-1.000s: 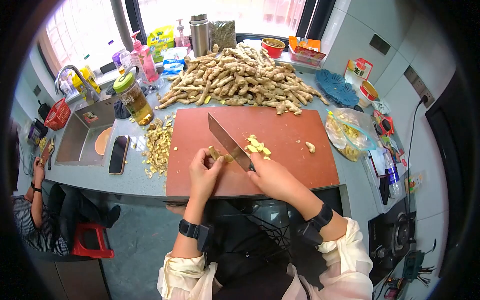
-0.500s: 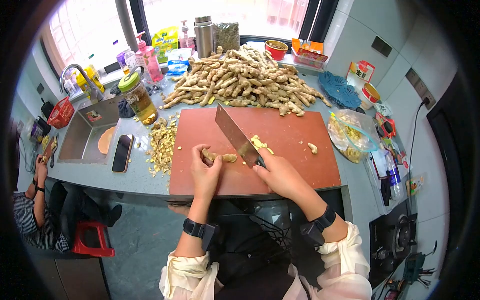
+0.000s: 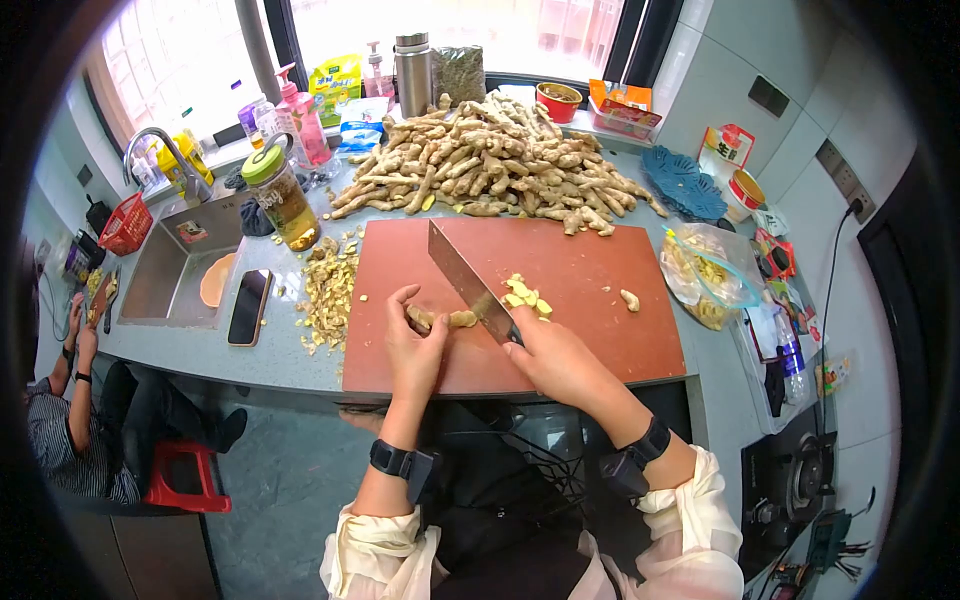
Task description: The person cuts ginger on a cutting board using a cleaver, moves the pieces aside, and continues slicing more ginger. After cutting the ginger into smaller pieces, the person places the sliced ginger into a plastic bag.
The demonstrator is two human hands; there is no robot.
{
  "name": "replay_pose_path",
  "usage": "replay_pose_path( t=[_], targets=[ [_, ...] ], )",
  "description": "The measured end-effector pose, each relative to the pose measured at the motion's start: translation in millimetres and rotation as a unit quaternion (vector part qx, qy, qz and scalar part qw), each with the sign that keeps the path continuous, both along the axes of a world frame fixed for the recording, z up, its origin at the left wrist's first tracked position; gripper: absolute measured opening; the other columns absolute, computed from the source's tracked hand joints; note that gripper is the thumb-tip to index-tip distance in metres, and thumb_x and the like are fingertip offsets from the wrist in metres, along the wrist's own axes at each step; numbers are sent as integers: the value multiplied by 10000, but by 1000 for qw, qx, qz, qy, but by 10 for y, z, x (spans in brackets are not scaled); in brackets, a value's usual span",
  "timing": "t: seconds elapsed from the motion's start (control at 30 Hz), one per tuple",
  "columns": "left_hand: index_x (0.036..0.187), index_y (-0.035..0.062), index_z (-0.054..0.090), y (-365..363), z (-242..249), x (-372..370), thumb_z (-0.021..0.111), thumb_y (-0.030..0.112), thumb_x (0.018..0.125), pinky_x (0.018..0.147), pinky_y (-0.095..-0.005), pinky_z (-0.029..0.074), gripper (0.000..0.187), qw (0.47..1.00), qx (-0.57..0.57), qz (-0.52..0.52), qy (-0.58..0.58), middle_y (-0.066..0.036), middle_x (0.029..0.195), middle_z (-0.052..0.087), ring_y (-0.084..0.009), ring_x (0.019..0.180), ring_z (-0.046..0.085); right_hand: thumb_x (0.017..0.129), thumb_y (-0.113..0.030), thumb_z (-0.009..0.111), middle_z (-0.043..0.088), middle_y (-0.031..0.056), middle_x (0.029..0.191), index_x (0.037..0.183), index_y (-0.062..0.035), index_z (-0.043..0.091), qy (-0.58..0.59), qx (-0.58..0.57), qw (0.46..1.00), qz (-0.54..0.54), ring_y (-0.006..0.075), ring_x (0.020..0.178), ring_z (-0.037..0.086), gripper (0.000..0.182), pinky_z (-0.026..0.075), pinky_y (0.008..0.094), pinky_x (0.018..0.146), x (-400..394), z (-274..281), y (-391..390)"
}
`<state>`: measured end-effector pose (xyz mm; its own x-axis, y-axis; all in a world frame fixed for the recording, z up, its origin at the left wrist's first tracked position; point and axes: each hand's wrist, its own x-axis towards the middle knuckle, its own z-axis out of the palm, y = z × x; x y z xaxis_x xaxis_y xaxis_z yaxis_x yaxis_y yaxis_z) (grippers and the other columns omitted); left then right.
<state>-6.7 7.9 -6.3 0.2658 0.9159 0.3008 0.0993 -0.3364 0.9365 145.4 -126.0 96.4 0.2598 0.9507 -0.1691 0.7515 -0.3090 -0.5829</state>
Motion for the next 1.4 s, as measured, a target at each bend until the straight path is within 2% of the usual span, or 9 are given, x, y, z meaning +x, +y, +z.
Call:
replay_pose_path(
  t=[0.23,0.33,0.43,0.5,0.53,0.6,0.9,1.17,1.4],
  targets=[
    [1316,51,554,-5,-1,-6,770,57,830,878,-440,522,531,1000,-5,-4,4,-171,1072,655,-341,990,648,999,-226,605,669,313,1058,1175,26,458,-36,35,999,13,508,1024,635,340,496,569,845,20,-219,148],
    [1278,55,580,4,-18,-3,776,72,813,879,-452,508,505,1000,17,10,16,-155,1080,660,-341,980,639,1008,-234,612,651,316,1126,1259,17,482,-22,5,1000,2,503,1083,614,378,495,518,889,31,-227,184],
    [1219,66,614,36,-99,3,780,105,798,908,-455,483,454,997,53,30,51,-131,1082,658,-336,1005,617,1007,-221,617,684,266,972,1265,8,496,-46,60,997,15,428,894,694,366,533,482,762,93,-288,140],
    [1190,74,627,43,-98,1,782,124,793,930,-455,467,429,994,66,37,79,-118,1082,654,-334,1029,603,1008,-200,617,673,182,809,1256,-2,511,20,62,998,1,295,652,692,334,524,413,594,96,-224,101],
    [1165,66,639,37,-100,8,794,121,782,910,-440,467,416,989,95,59,96,-110,1052,637,-319,1009,582,1008,-200,617,673,182,809,1256,-2,511,20,62,998,1,295,652,692,334,524,413,594,79,-164,84],
    [1139,57,650,31,-95,15,805,117,772,890,-425,466,403,983,123,80,114,-102,1023,621,-304,990,562,998,-248,619,672,292,985,1208,-12,512,43,14,998,-36,485,961,655,334,494,548,816,39,-18,44],
    [1129,91,642,-3,-73,15,798,197,785,988,-470,405,392,976,96,106,163,-96,1090,617,-343,1113,537,998,-232,628,663,304,968,1187,-15,498,21,47,999,-2,513,965,636,316,483,569,798,7,18,-26],
    [911,96,694,-16,-97,-2,779,176,828,1008,-494,382,143,963,168,102,184,-99,1082,623,-333,1148,537,996,-209,608,684,284,956,1166,-11,465,-76,43,996,22,498,953,658,297,511,570,809,-46,-46,70],
    [874,87,696,-9,-87,6,782,159,834,1009,-486,374,120,968,149,86,186,-84,1042,636,-324,1128,549,996,-208,584,694,264,931,1122,-16,459,-109,-4,994,23,481,923,671,261,521,574,786,-124,25,152]
  ],
)
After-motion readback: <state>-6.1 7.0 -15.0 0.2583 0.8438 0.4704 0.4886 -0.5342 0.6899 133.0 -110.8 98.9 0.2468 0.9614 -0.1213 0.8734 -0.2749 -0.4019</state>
